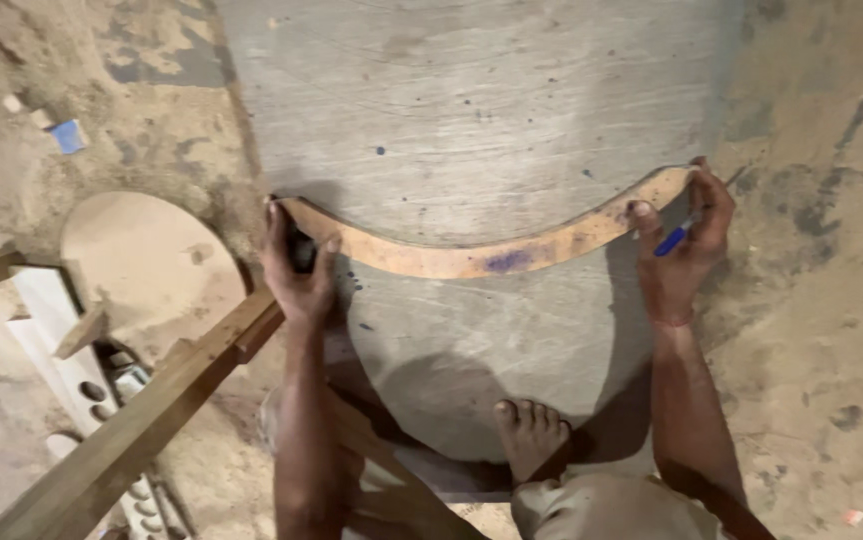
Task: The person sits on the floor of a woodworking shop and uses a blue pen to mark a long curved wooden strip, tracing along a wooden frame used as a guide. They reposition the strip, hold it steady with one hand while marking with the other, and briefly lift and shift a large board aside before resuming marking.
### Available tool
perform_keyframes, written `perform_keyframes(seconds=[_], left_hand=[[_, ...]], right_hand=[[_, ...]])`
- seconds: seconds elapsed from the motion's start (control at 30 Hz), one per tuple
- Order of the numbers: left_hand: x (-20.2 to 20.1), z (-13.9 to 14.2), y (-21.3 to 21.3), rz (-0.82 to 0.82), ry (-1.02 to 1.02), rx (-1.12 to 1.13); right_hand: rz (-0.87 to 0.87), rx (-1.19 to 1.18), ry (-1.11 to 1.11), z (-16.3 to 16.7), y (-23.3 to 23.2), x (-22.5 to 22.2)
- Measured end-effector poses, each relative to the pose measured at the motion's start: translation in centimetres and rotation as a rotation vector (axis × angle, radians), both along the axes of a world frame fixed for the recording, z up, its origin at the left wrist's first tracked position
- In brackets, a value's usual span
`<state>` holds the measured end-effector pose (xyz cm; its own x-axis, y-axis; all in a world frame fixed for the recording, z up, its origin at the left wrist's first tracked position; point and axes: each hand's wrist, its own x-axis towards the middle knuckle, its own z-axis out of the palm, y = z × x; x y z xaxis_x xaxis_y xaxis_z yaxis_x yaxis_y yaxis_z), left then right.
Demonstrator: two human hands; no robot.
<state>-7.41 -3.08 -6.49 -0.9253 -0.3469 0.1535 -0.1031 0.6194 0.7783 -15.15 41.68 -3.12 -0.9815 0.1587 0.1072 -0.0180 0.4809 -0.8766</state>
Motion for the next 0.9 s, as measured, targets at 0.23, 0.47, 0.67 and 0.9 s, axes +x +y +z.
perform_keyframes(seconds=[0.23, 0.47, 0.67, 0.9], left_hand=[[0.1, 0.0, -0.5, 0.028, -0.068, -0.089], [0.6, -0.3, 1.0, 0.100, -0.057, -0.513], [2.6, 4.2, 14.3, -0.052, -0.329, -0.600], [1.9, 9.4, 21.9, -0.335, -0.507, -0.487]], right_hand=[[0.055, 0.000, 0.036, 1.2, -1.2, -0.4], [0.081, -0.073, 0.013, 1.8, -1.6, -0.2], [0.068, -0.098, 0.077, 0.1, -0.5, -0.2], [0.037, -0.075, 0.087, -0.5, -0.3, -0.3]])
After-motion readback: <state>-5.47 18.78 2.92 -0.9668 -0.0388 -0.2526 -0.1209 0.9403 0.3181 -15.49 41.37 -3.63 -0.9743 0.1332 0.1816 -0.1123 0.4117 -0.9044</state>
